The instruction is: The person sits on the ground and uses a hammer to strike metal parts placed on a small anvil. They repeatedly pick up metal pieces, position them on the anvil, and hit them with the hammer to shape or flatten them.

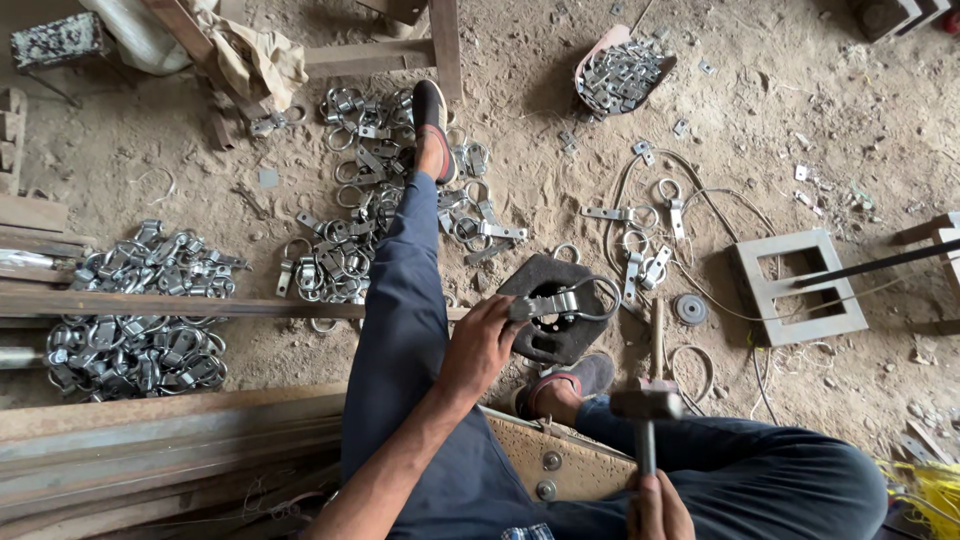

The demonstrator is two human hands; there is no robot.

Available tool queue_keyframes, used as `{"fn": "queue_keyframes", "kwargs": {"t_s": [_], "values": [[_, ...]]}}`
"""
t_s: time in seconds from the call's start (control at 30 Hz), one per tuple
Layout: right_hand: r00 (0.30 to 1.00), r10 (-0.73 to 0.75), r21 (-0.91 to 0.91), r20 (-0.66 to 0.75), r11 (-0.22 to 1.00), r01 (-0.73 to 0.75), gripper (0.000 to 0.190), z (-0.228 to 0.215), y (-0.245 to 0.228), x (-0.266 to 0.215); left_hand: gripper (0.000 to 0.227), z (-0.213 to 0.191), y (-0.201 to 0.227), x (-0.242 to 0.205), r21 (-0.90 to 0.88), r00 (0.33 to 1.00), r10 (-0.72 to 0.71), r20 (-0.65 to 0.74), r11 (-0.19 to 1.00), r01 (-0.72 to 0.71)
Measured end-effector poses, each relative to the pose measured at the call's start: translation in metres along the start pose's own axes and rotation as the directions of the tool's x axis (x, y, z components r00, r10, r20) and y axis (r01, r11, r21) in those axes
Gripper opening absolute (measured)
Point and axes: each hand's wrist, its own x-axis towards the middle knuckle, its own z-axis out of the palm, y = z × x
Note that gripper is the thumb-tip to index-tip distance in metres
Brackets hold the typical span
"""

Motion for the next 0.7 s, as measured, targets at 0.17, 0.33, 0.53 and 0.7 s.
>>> {"fn": "queue_keyframes", "kwargs": {"t_s": [0.17,0.33,0.53,0.7], "values": [[0.979,-0.017,-0.316,0.204,0.945,0.082,0.021,0.022,-0.089,0.020,0.029,0.010,-0.007,-0.003,0.088,0.999,0.040,0.003,0.995,-0.040],[0.933,-0.294,-0.377,0.206,0.856,0.353,0.024,0.027,-0.209,0.070,0.032,0.011,-0.010,0.008,0.118,0.993,0.121,-0.017,0.986,-0.118],[0.843,-0.493,-0.313,0.216,0.782,0.538,0.035,0.040,-0.252,0.080,0.031,0.012,-0.011,0.004,0.046,0.997,0.016,0.072,0.999,-0.019],[0.809,-0.448,-0.448,0.381,0.676,0.585,0.055,0.047,-0.161,0.058,0.022,0.014,-0.016,0.000,0.126,0.968,-0.170,0.182,0.981,0.149]]}}
